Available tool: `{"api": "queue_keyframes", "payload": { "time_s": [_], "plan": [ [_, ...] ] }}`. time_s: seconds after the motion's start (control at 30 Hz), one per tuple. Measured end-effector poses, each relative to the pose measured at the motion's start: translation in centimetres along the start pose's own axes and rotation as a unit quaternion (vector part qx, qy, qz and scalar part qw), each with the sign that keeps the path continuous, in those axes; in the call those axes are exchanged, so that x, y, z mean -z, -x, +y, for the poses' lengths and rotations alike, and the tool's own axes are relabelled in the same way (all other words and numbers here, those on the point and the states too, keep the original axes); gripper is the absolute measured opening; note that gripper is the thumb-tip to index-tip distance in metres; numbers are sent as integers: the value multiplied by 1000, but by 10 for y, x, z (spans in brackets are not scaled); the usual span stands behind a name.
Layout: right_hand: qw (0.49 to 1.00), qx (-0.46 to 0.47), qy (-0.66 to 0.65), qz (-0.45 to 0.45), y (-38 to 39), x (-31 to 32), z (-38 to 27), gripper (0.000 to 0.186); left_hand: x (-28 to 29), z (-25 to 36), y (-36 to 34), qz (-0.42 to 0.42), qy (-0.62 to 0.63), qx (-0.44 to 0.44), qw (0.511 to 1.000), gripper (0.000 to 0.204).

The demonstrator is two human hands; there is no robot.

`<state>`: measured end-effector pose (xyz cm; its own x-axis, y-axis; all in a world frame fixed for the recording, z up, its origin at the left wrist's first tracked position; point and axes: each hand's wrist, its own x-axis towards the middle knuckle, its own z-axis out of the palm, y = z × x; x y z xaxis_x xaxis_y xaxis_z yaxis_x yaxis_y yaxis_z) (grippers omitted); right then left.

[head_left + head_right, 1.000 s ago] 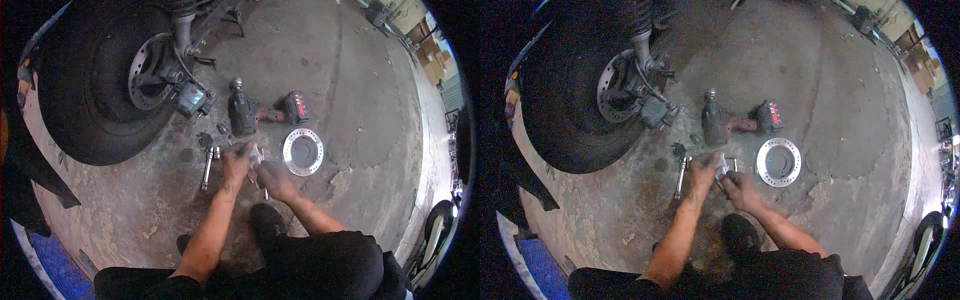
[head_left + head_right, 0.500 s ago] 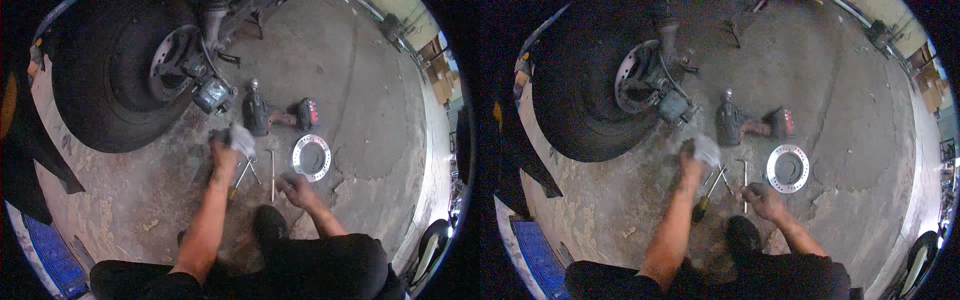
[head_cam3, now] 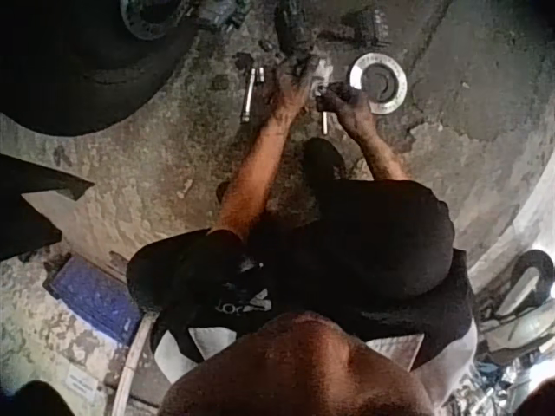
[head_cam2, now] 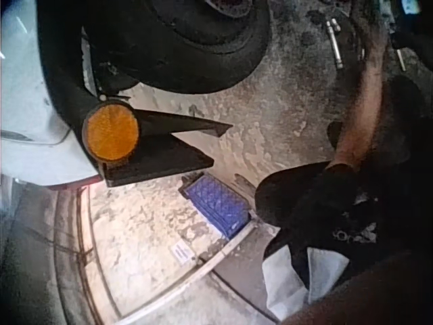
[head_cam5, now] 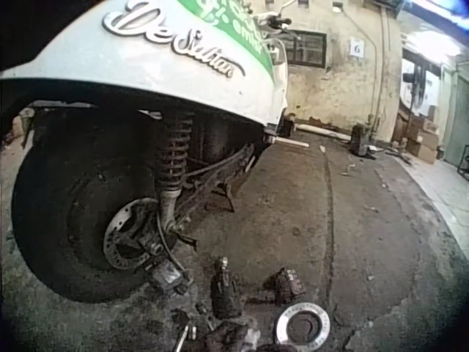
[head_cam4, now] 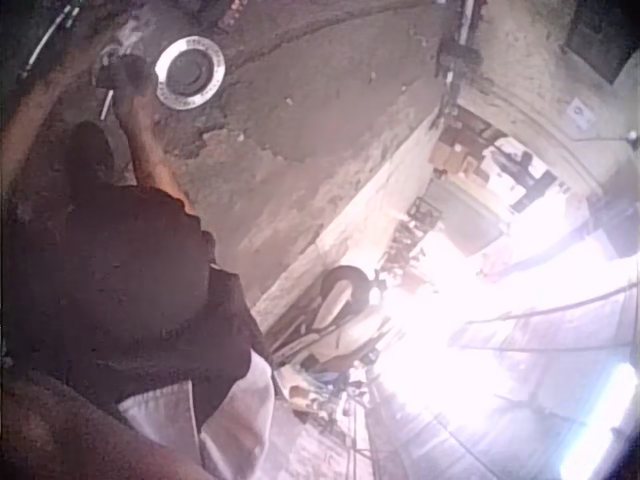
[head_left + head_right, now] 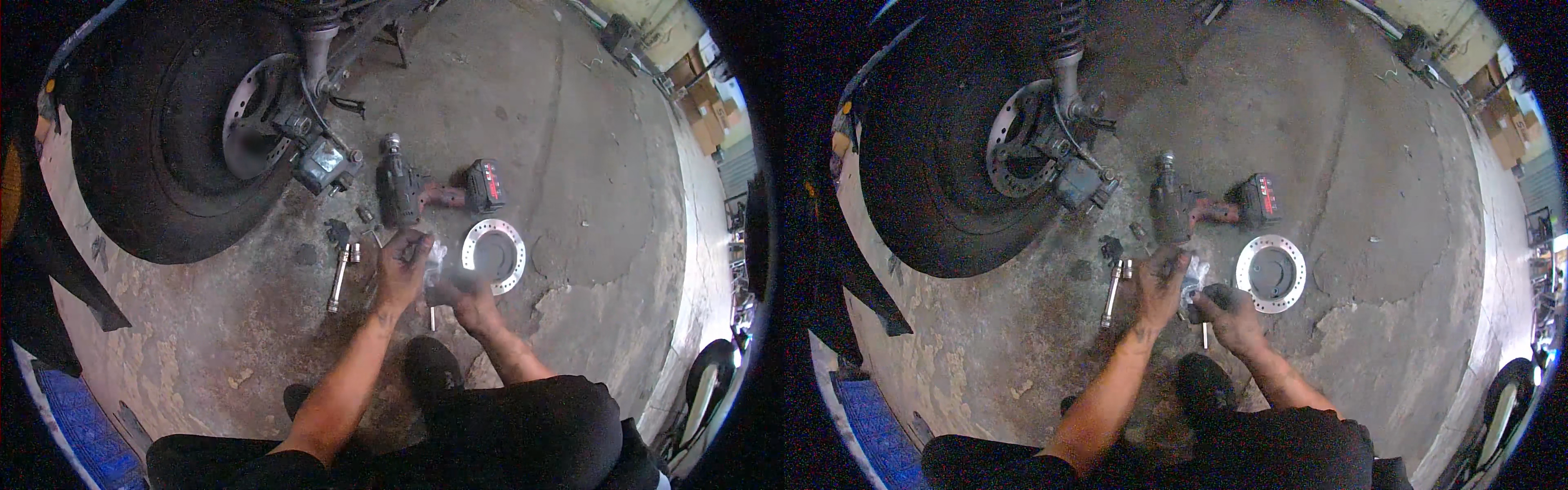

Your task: The person disassembles a scooter brake caliper by hand and using a screwdriver to remove internal components and hardware. The person then handles and applies a substance to a small part before beginning to reassemble the caliper assembly.

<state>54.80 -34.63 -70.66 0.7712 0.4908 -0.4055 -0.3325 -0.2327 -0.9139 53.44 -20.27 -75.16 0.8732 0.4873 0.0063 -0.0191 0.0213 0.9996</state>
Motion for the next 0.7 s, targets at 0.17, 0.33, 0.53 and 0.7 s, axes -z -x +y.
{"api": "queue_keyframes", "payload": {
  "time_s": [0.17,0.33,0.53,0.7],
  "plan": [
    [965,122,232,27,-5,-1,5,22,8,-8,-2,-150,-13,51,987,47],
    [891,292,345,51,-9,5,23,15,9,6,-1,-237,-124,154,951,38],
    [915,299,263,61,-8,16,33,15,-4,25,10,-179,-51,144,972,24],
    [938,24,217,270,-28,106,114,34,11,45,13,-200,251,250,913,31]
  ]
}}
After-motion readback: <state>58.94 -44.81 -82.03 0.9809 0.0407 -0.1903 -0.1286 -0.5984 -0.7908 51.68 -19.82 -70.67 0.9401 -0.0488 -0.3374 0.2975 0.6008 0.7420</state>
